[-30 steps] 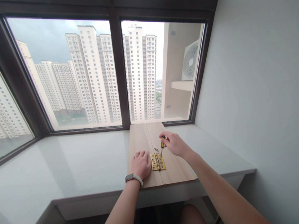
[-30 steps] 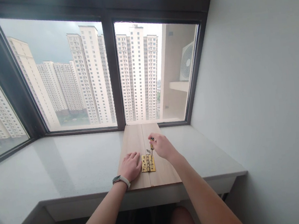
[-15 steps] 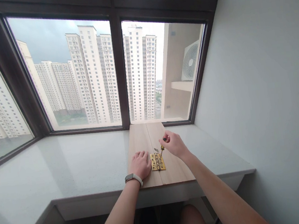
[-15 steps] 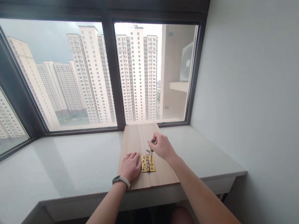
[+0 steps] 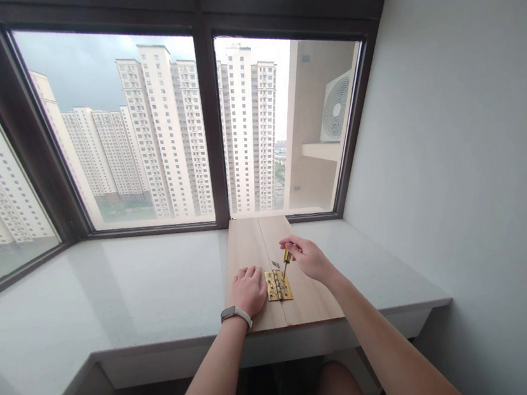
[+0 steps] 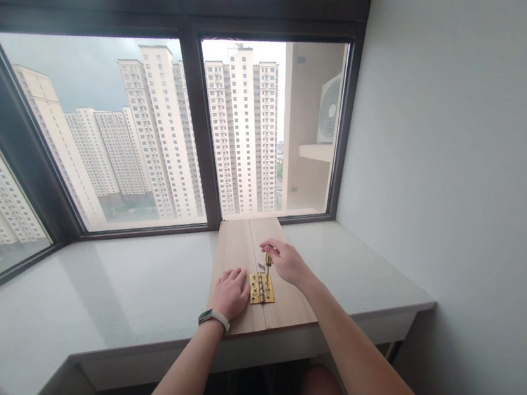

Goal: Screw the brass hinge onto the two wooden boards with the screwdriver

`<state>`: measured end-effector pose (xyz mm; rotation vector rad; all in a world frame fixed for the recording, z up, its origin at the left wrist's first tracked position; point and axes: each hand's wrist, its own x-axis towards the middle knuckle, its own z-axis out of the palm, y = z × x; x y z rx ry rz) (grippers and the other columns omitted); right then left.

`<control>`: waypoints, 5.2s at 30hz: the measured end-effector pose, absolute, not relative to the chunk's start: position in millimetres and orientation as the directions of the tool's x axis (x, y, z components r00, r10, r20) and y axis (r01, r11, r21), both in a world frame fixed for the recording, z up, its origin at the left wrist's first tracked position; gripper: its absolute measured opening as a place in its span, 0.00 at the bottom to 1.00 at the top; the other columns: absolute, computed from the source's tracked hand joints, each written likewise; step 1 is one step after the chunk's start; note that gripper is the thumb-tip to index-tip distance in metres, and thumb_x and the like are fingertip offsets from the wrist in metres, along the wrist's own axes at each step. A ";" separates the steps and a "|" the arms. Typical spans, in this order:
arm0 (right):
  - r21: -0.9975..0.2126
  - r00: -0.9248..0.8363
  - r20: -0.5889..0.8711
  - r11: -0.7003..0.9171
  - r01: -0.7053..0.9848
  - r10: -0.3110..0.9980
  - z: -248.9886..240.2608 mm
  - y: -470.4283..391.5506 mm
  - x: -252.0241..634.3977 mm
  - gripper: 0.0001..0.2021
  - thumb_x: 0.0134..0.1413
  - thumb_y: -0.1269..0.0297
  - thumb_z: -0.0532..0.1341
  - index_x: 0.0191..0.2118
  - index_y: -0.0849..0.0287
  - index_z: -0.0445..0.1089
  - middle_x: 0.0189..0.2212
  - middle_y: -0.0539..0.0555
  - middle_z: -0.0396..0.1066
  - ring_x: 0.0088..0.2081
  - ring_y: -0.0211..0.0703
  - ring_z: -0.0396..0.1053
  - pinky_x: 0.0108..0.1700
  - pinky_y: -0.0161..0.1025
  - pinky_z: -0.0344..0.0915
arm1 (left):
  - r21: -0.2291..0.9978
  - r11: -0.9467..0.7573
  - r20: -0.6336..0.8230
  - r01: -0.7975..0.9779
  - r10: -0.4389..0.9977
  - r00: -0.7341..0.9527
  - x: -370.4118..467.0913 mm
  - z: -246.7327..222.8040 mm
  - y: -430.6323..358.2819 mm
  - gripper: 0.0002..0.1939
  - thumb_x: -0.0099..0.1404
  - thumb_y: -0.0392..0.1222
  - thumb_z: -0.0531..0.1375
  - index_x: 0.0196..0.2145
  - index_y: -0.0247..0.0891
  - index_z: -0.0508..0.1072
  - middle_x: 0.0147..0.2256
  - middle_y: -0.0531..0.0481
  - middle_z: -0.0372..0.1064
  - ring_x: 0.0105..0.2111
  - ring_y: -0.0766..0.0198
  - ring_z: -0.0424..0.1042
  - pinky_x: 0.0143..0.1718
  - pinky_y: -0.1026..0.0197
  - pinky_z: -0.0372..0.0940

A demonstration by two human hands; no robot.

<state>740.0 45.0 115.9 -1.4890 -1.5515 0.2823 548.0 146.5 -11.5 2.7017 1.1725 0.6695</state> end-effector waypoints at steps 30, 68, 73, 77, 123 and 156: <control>-0.852 0.377 0.495 0.352 0.388 0.783 90.7 61.6 725.6 0.21 0.53 0.42 0.70 0.37 0.54 0.68 0.49 0.60 0.78 0.45 0.53 0.77 0.30 0.39 0.72 | 0.284 -0.692 0.345 0.664 0.720 0.602 547.5 -9.2 144.9 0.25 0.76 0.52 0.48 0.65 0.47 0.67 0.65 0.45 0.64 0.65 0.48 0.58 0.64 0.45 0.56; -0.876 0.423 0.478 0.387 0.288 0.770 91.8 52.2 718.2 0.24 0.62 0.37 0.61 0.44 0.55 0.75 0.43 0.59 0.78 0.49 0.54 0.77 0.32 0.42 0.79 | 0.303 -0.688 0.331 0.659 0.725 0.605 547.5 -6.4 143.8 0.26 0.76 0.52 0.47 0.66 0.47 0.66 0.65 0.45 0.64 0.65 0.48 0.57 0.64 0.46 0.56; -0.888 0.460 0.459 0.386 0.249 0.760 93.2 53.7 716.1 0.24 0.53 0.39 0.70 0.38 0.56 0.70 0.43 0.61 0.79 0.48 0.57 0.78 0.31 0.42 0.80 | 0.307 -0.691 0.337 0.654 0.722 0.604 547.6 -7.8 144.7 0.25 0.76 0.52 0.47 0.66 0.47 0.66 0.65 0.45 0.64 0.65 0.47 0.58 0.64 0.45 0.55; -0.881 0.431 0.472 0.394 0.263 0.769 92.5 54.3 714.7 0.25 0.54 0.38 0.69 0.40 0.55 0.69 0.41 0.59 0.78 0.43 0.53 0.78 0.29 0.40 0.78 | 0.305 -0.689 0.337 0.657 0.723 0.602 547.5 -6.5 143.9 0.25 0.76 0.52 0.47 0.66 0.47 0.66 0.65 0.45 0.64 0.65 0.47 0.57 0.64 0.45 0.56; -0.801 0.355 0.567 0.397 0.449 0.743 60.7 50.1 734.3 0.16 0.62 0.50 0.65 0.47 0.57 0.78 0.43 0.59 0.81 0.44 0.53 0.79 0.42 0.44 0.75 | 0.581 -0.813 0.718 0.036 0.532 0.449 594.0 86.0 98.5 0.16 0.72 0.39 0.60 0.56 0.47 0.74 0.50 0.45 0.73 0.50 0.55 0.74 0.53 0.51 0.71; -0.304 0.073 0.447 0.075 0.950 0.892 0.0 32.8 738.9 0.26 0.52 0.42 0.69 0.51 0.54 0.72 0.47 0.58 0.74 0.51 0.58 0.67 0.54 0.48 0.63 | 0.636 -0.772 0.698 -0.022 0.563 0.442 608.6 84.8 110.3 0.12 0.67 0.34 0.64 0.48 0.45 0.77 0.41 0.49 0.72 0.40 0.62 0.76 0.44 0.58 0.76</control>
